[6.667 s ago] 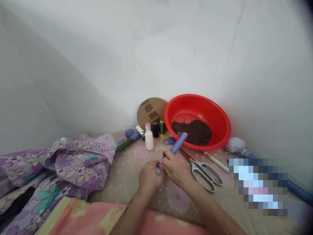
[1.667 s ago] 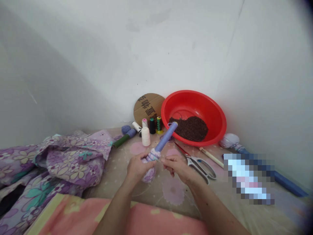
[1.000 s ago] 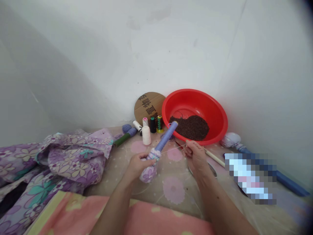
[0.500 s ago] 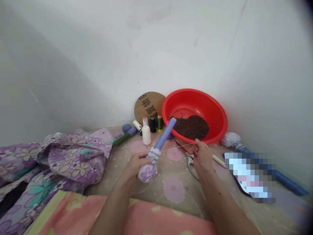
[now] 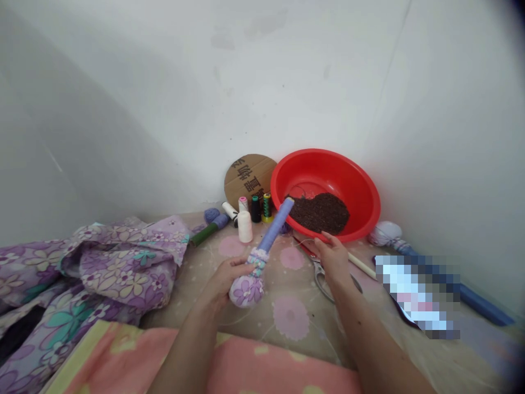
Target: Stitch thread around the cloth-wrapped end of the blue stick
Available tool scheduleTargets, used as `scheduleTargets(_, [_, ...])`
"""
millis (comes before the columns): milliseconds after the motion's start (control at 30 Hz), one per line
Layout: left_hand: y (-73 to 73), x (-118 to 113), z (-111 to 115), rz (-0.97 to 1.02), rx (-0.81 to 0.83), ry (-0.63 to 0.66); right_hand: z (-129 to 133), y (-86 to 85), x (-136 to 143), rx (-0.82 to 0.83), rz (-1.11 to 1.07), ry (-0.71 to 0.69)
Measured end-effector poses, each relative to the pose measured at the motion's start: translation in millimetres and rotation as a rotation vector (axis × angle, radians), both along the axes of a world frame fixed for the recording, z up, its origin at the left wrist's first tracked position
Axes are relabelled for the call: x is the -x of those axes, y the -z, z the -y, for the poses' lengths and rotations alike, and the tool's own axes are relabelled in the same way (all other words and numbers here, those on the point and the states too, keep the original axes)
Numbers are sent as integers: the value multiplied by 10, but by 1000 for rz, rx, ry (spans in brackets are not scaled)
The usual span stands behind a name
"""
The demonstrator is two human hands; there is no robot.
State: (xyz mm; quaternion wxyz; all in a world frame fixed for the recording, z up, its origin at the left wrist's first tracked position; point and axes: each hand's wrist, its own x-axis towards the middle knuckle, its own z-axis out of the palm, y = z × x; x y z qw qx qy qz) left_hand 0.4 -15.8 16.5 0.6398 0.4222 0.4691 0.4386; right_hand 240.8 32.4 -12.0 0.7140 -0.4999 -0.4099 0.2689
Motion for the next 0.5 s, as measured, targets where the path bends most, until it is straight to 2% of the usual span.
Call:
scheduleTargets(100, [-3,-1,-1,-2,4,-11,51,-66,27,28,105,95])
scheduleTargets(200, [-11,-1,2,5,9,-8,106,-137,95,24,151,47])
scheduleTargets(233, [-14,-2,4,9,10,-7,125,-154,129,28,138,-17])
scheduleTargets(300, [-22,-4,9,13,10,-12,168,-180,212,80,80,-234])
scheduleTargets(400, [-29,-11,13,15,1,-22,258,-201,361,252,-49,-637])
scheduleTargets(500, [-34,-15,12,23,-7,-25,348,-194,498,426,-96,-921])
